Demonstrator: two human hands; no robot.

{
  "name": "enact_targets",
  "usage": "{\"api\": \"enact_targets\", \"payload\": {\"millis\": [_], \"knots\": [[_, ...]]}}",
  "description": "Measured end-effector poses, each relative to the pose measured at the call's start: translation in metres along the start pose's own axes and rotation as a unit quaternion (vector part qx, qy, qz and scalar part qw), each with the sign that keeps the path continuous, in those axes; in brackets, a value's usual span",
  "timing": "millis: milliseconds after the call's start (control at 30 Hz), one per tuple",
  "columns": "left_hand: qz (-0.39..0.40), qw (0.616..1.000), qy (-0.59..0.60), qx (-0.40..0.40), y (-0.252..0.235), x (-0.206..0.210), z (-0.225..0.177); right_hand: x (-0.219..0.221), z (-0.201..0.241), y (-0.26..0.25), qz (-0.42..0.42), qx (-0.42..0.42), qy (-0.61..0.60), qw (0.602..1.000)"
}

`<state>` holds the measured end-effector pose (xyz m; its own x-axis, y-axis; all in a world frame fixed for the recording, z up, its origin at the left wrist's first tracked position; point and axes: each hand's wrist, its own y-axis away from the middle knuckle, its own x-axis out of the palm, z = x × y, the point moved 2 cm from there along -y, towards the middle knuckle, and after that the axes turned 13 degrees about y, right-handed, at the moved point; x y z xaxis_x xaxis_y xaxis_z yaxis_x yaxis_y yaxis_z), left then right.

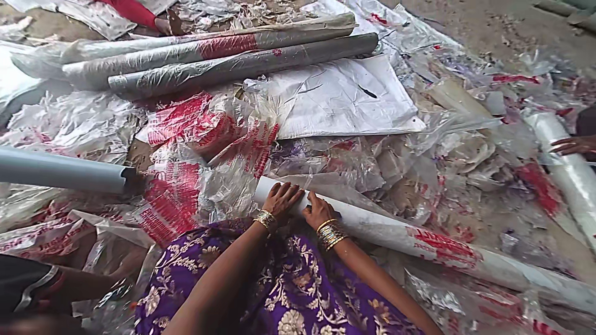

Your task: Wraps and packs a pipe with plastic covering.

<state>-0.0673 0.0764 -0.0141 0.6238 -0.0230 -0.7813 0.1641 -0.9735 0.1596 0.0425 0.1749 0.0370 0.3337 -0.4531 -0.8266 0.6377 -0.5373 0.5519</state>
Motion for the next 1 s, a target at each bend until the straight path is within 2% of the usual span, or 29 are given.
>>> {"api": "enact_targets", "payload": {"millis": [100, 200, 267, 400, 533, 600, 700, 833, 1000], "knots": [[0.017, 1.0, 0.009, -0.016, -0.001, -0.004, -0.001, 0.003, -0.006, 0.0, -0.045, -0.016, -0.024, 0.999], [0.021, 0.999, 0.016, -0.018, -0.004, -0.008, 0.0, 0.019, -0.021, 0.001, -0.203, -0.062, -0.093, 0.973], [0.03, 0.999, 0.017, -0.02, -0.005, -0.008, -0.002, 0.027, -0.025, 0.005, -0.26, -0.07, -0.109, 0.957], [0.035, 0.999, 0.013, -0.025, -0.007, -0.01, -0.003, 0.035, -0.018, 0.011, -0.289, -0.061, -0.055, 0.954], [0.039, 0.999, 0.014, -0.03, -0.009, -0.01, -0.003, 0.045, -0.007, 0.014, -0.377, -0.065, 0.03, 0.923], [0.05, 0.998, 0.012, -0.038, -0.011, -0.013, -0.003, 0.038, -0.002, 0.013, -0.343, -0.033, 0.024, 0.939], [0.059, 0.997, 0.012, -0.049, -0.014, -0.015, -0.006, 0.024, 0.004, 0.011, -0.235, 0.027, 0.026, 0.971], [0.054, 0.997, 0.01, -0.052, -0.013, -0.013, -0.006, 0.011, 0.015, 0.007, -0.087, 0.071, 0.089, 0.99], [0.062, 0.997, 0.004, -0.054, -0.012, -0.014, -0.007, 0.011, 0.019, 0.0, -0.032, 0.086, 0.126, 0.988]]}}
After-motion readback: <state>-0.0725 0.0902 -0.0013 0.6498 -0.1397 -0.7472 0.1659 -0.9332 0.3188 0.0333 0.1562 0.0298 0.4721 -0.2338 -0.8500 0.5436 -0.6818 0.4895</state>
